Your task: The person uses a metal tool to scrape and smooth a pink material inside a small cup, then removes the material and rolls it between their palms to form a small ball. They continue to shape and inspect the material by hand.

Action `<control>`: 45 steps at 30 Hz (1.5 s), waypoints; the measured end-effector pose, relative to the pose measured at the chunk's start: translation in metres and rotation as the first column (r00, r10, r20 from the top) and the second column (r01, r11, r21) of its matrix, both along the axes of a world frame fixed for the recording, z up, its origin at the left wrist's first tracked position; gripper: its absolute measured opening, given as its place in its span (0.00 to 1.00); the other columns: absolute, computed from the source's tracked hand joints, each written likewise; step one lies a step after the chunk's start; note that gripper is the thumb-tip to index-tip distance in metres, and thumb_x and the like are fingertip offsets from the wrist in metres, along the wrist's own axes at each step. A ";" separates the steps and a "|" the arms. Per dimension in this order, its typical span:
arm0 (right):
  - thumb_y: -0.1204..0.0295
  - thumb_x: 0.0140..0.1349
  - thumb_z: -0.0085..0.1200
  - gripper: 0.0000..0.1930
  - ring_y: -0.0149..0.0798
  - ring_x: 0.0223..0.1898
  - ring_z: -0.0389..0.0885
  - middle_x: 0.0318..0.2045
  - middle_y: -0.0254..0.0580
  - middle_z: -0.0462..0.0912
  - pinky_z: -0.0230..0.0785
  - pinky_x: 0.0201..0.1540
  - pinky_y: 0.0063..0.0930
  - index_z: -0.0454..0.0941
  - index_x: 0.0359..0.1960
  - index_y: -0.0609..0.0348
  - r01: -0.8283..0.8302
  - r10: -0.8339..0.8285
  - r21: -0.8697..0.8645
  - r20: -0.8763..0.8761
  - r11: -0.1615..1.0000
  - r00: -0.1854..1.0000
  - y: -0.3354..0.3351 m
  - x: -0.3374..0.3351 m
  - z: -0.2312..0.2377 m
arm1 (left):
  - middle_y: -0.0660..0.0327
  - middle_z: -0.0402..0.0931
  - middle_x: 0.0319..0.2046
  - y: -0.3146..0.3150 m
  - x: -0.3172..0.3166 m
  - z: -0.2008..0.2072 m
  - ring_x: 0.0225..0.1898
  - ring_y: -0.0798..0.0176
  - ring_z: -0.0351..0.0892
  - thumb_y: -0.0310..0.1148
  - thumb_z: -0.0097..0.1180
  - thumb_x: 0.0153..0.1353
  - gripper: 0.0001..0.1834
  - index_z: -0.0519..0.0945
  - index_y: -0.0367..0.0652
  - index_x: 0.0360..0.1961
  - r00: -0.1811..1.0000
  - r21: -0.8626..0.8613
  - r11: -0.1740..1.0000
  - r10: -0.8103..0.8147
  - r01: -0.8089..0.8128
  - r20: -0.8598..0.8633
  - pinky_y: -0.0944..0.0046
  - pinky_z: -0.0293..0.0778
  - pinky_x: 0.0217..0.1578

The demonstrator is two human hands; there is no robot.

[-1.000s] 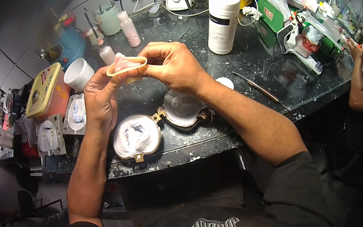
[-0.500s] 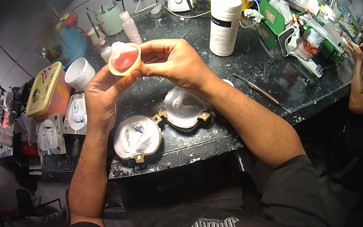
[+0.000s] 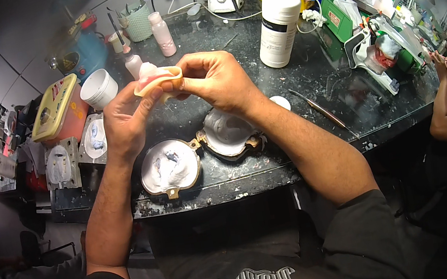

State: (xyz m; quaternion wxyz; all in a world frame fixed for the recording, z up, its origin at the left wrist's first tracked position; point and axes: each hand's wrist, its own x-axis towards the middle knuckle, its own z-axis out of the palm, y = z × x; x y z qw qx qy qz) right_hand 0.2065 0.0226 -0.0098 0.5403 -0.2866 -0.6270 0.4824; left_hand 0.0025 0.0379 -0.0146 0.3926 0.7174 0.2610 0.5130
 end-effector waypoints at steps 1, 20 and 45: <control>0.72 0.64 0.60 0.08 0.27 0.37 0.83 0.35 0.39 0.86 0.77 0.42 0.22 0.81 0.40 0.66 -0.001 0.001 0.000 0.001 1.000 1.000 -0.001 -0.001 -0.001 | 0.62 0.84 0.39 -0.003 -0.002 0.004 0.41 0.72 0.80 0.32 0.64 0.62 0.13 0.84 0.38 0.46 0.997 0.000 1.000 0.025 -0.025 -0.074 0.71 0.74 0.44; 0.69 0.54 0.69 0.19 0.31 0.48 0.79 0.44 0.36 0.82 0.72 0.50 0.25 0.83 0.50 0.51 0.100 -0.310 0.487 0.373 0.868 0.875 0.021 0.023 -0.002 | 0.59 0.83 0.39 0.002 0.010 -0.004 0.40 0.64 0.82 0.31 0.70 0.51 0.19 0.82 0.40 0.46 0.939 0.158 0.971 0.217 -0.179 -0.267 0.64 0.74 0.45; 0.71 0.64 0.60 0.13 0.30 0.42 0.84 0.42 0.42 0.84 0.79 0.43 0.23 0.79 0.49 0.61 0.074 -0.113 -0.194 -0.200 0.978 0.973 0.023 0.026 -0.003 | 0.59 0.84 0.35 0.030 0.026 0.013 0.35 0.69 0.81 0.34 0.65 0.60 0.14 0.83 0.35 0.42 0.987 -0.367 0.916 -0.138 0.159 0.082 0.69 0.75 0.42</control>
